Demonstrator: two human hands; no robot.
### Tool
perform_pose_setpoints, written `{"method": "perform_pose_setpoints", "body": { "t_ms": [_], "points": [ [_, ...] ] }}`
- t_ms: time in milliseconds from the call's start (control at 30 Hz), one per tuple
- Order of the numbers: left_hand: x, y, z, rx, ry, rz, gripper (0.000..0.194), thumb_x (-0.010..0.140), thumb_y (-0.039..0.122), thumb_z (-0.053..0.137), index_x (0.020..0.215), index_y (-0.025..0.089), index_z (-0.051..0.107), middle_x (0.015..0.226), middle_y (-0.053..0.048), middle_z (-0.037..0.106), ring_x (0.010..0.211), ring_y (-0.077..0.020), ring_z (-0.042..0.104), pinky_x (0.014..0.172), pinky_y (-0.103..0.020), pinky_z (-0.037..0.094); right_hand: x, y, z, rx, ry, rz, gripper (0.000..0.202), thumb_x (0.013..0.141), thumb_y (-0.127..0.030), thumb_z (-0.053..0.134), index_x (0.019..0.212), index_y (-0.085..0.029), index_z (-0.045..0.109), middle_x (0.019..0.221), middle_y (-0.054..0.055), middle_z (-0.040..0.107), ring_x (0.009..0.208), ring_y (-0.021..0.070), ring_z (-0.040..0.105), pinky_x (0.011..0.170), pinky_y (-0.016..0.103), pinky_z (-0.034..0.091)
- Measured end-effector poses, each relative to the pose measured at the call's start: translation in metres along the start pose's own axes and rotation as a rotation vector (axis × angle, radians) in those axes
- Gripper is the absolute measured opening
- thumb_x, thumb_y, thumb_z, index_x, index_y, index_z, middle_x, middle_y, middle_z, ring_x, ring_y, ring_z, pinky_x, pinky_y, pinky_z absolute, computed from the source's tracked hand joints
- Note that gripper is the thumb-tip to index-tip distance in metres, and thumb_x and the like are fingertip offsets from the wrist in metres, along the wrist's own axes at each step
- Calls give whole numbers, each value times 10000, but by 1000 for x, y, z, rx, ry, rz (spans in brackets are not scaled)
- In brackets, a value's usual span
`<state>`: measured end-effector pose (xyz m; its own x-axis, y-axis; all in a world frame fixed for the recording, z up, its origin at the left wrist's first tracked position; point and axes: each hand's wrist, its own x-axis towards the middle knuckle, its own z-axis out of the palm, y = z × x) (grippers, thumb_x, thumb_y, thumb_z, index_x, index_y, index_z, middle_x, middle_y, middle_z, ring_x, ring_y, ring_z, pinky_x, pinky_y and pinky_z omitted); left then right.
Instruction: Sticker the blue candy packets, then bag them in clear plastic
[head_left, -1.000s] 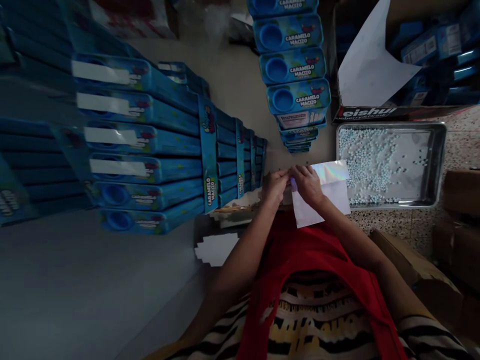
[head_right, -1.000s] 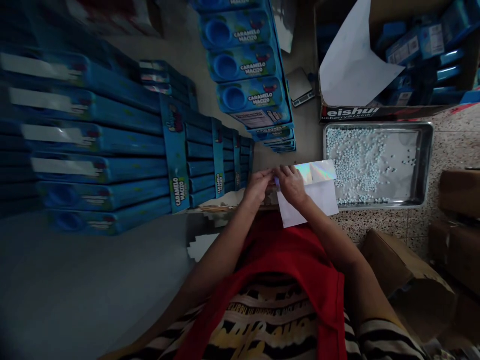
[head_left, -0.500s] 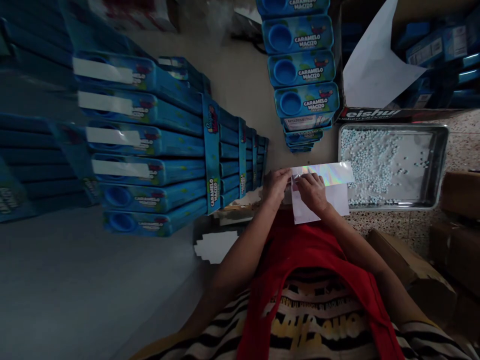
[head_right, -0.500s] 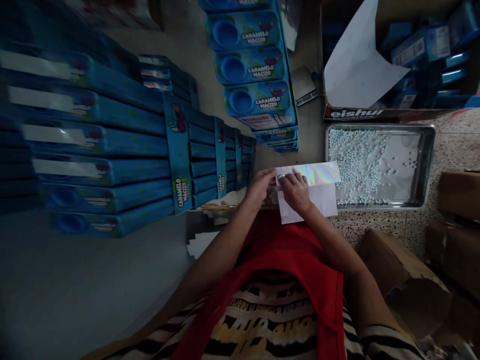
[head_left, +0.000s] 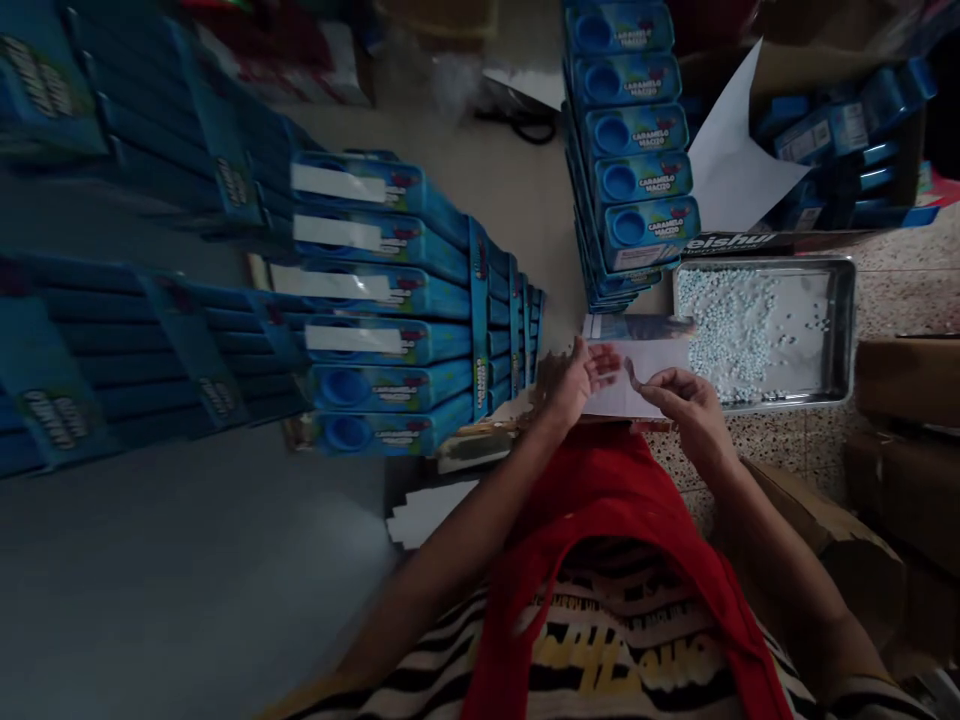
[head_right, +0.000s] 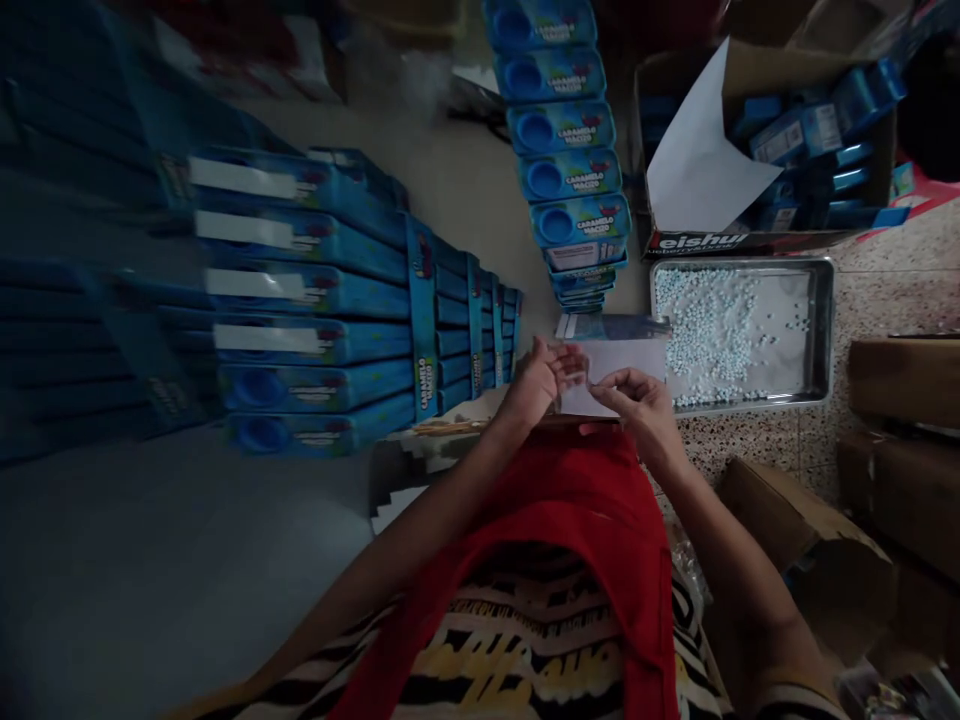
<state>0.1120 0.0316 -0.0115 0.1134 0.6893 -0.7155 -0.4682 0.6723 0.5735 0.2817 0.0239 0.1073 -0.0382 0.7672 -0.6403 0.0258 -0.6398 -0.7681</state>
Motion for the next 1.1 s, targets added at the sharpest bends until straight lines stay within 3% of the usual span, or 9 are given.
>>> {"method": "perform_pose_setpoints", "body": {
  "t_ms": [67, 133, 233, 333, 500, 633, 767, 833, 1100],
  "points": [
    [-26, 10, 6, -174, -190, -49, 833, 789, 925, 593, 1046, 147, 739, 1045, -172, 792, 1048, -319, 754, 900, -441, 617, -13, -12, 4, 58, -7, 58, 356, 675, -485, 905, 754, -213, 689, 618, -57, 545, 521, 85, 348, 466, 242, 345],
    [-49, 20, 11, -214, -291, -44, 775, 654, 842, 811, 996, 149, 751, 976, -139, 797, 943, -289, 766, 863, -422, 625, -27, -21, 8, 71, 9, 62, 350, 655, -473, 911, 731, -210, 692, 598, -65, 527, 508, 73, 306, 451, 231, 315],
    [-79, 31, 19, -187, -287, -34, 568, 586, 596, 981, 852, 167, 720, 884, -79, 791, 850, -233, 761, 842, -379, 619, -50, -27, 14, 44, 56, 34, 335, 642, -466, 908, 687, -213, 693, 533, -81, 457, 491, 71, 254, 443, 233, 220],
    [-114, 41, 21, -117, -227, 34, 436, 682, 540, 941, 813, 186, 722, 867, -63, 795, 824, -217, 760, 772, -343, 617, -77, -28, 18, -32, 162, -8, 310, 644, -451, 916, 656, -220, 709, 513, -65, 472, 488, 85, 288, 460, 252, 212],
    [-178, 75, -3, 189, -207, 431, 215, 820, 427, 853, 801, 224, 786, 717, -43, 761, 660, -191, 720, 638, -315, 572, -115, -26, 46, -56, 401, -171, 250, 680, -392, 921, 643, -236, 729, 561, -27, 571, 498, 100, 363, 482, 265, 265],
    [-215, 114, -47, 399, 29, 805, 87, 847, 265, 817, 764, 246, 803, 752, -30, 768, 686, -170, 699, 676, -297, 547, -116, -35, 104, -118, 346, -296, 218, 743, -419, 892, 695, -252, 760, 640, 8, 674, 555, 142, 518, 519, 282, 388],
    [-219, 144, -94, 474, 305, 858, 107, 832, 250, 821, 730, 243, 788, 742, -7, 718, 686, -152, 637, 658, -269, 509, -93, -54, 169, -300, 227, -409, 230, 796, -437, 842, 697, -250, 751, 549, -22, 588, 508, 130, 454, 484, 278, 346],
    [-209, 153, -111, 425, 362, 831, 128, 809, 271, 840, 706, 230, 776, 759, -7, 710, 722, -153, 634, 685, -261, 508, -78, -62, 190, -400, 221, -469, 231, 821, -424, 816, 694, -248, 737, 516, -40, 533, 495, 119, 423, 483, 274, 318],
    [-165, 163, -129, 184, 234, 529, 239, 737, 381, 909, 728, 171, 794, 713, -28, 723, 701, -161, 649, 705, -260, 541, -41, -66, 205, -599, 260, -466, 255, 835, -402, 795, 683, -216, 709, 529, -44, 551, 505, 102, 457, 490, 257, 307]
  ]
}}
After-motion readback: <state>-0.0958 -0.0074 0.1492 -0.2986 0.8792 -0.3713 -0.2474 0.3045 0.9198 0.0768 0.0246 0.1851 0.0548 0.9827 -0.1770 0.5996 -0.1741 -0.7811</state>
